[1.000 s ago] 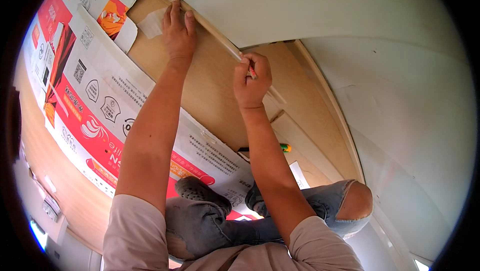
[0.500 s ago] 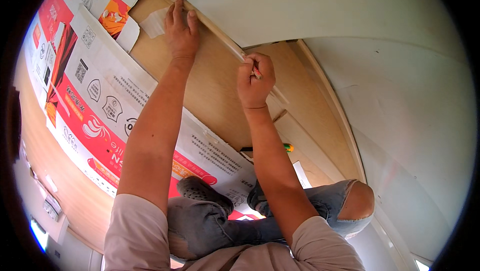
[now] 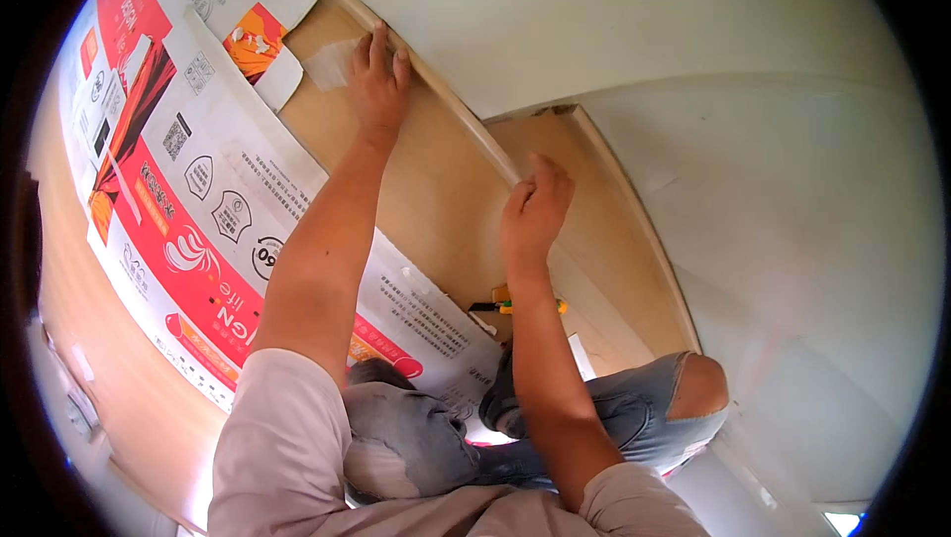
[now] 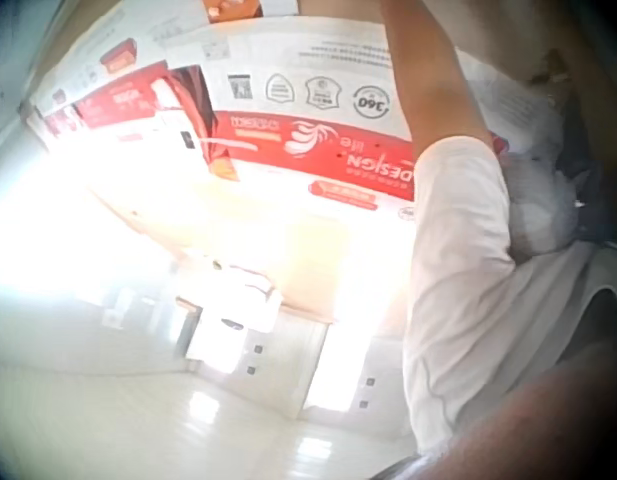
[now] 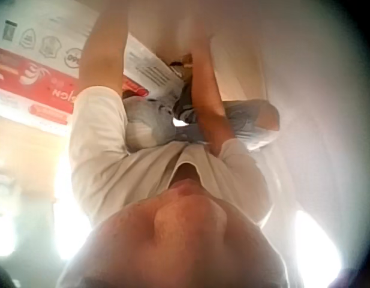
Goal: The person uses a miter saw to cut small pieces of wood trim. They then walk into a room and fit the cut pieces into the corner of a wall.
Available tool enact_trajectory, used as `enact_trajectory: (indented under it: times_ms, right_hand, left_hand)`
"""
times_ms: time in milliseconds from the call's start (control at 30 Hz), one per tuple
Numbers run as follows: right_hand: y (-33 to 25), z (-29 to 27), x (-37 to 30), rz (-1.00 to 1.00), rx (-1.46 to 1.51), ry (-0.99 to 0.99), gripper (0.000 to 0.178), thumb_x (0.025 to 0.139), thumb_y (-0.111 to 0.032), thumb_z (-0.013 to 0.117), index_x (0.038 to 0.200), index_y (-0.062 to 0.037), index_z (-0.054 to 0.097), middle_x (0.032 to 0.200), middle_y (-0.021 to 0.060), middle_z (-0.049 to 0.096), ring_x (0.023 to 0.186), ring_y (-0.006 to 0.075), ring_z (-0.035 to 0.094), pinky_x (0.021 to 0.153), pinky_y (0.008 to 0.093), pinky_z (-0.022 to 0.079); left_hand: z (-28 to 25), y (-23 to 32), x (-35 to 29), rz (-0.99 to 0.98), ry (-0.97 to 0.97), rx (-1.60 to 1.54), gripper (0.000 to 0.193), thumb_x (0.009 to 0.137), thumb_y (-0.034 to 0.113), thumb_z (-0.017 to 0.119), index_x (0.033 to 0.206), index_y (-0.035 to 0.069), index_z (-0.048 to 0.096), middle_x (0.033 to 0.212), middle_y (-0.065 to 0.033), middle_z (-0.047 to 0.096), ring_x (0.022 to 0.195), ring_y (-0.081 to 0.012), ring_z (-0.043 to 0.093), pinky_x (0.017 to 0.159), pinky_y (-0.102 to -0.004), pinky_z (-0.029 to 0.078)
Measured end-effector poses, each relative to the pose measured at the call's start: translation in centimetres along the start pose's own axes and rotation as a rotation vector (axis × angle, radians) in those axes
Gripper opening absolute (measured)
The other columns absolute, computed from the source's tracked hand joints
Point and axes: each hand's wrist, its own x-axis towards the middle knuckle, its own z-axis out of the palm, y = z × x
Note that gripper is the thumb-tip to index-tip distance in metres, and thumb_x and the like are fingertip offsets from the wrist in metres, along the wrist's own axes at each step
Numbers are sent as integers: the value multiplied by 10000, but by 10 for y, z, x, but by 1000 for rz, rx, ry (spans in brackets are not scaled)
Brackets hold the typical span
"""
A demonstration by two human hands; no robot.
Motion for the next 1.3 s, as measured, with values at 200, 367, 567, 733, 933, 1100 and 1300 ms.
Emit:
enact_trajectory:
  times_ms: [200, 367, 567, 733, 933, 1100, 1300]
  right_hand:
    - [1, 22, 0, -110, -487, -311, 239, 899, -158, 722, 1092, -16, 716, 1100, 143, 688, 1021, 333, 595, 879, 430, 522]
    - [12, 11, 20, -46, -575, -467, 226, 900, -237, 719, 987, -29, 736, 1094, 148, 699, 1035, 338, 636, 879, 434, 560]
    - [-66, -98, 12, -177, -694, -795, 214, 919, -232, 655, 986, -52, 750, 1070, 133, 712, 1045, 319, 668, 866, 426, 586]
    - [-152, -238, -39, -176, -795, -1107, 207, 923, -250, 649, 977, -95, 774, 1108, 107, 725, 1100, 291, 671, 905, 408, 577]
    - [-217, -397, -84, -335, -1058, -1454, 288, 940, -256, 582, 1070, -90, 778, 1200, 140, 709, 1151, 292, 669, 957, 413, 559]
    - [-362, -484, -82, -546, -1027, -1442, 338, 958, -367, 577, 993, -110, 793, 1071, 131, 752, 1022, 318, 734, 786, 479, 617]
    - [-546, -465, -100, -925, -998, -1423, 382, 928, -406, 605, 959, -75, 794, 1023, 162, 754, 989, 353, 726, 834, 475, 597]
  left_hand:
    - [-28, -19, 6, -49, -44, 77, 577, 998, 382, 617, 1517, 156, 503, 1416, -233, 537, 1193, -427, 575, 1004, -505, 502]
    - [-95, 54, 46, -275, -617, 243, 570, 1020, 455, 556, 1502, 154, 518, 1379, -179, 619, 1238, -379, 612, 1046, -487, 498]
    - [-260, 68, -13, -342, -1165, 644, 448, 973, 434, 569, 1250, 94, 662, 1278, -195, 690, 1203, -356, 653, 990, -499, 527]
    - [-462, 94, -267, -693, -1053, 399, 515, 1003, 484, 521, 1178, 38, 711, 1214, -258, 690, 1154, -435, 650, 998, -537, 505]
    - [-704, 319, -421, -1012, -1202, 300, 518, 1002, 489, 530, 992, 26, 760, 1046, -228, 734, 1019, -430, 677, 907, -530, 515]
    - [-804, 445, -417, -1317, -1065, 56, 551, 955, 494, 522, 993, 1, 767, 1107, -247, 731, 1076, -414, 680, 956, -524, 512]
    - [-858, 421, -323, -1138, -742, -26, 563, 937, 484, 550, 1190, 9, 716, 1228, -244, 698, 1138, -405, 664, 1001, -505, 504]
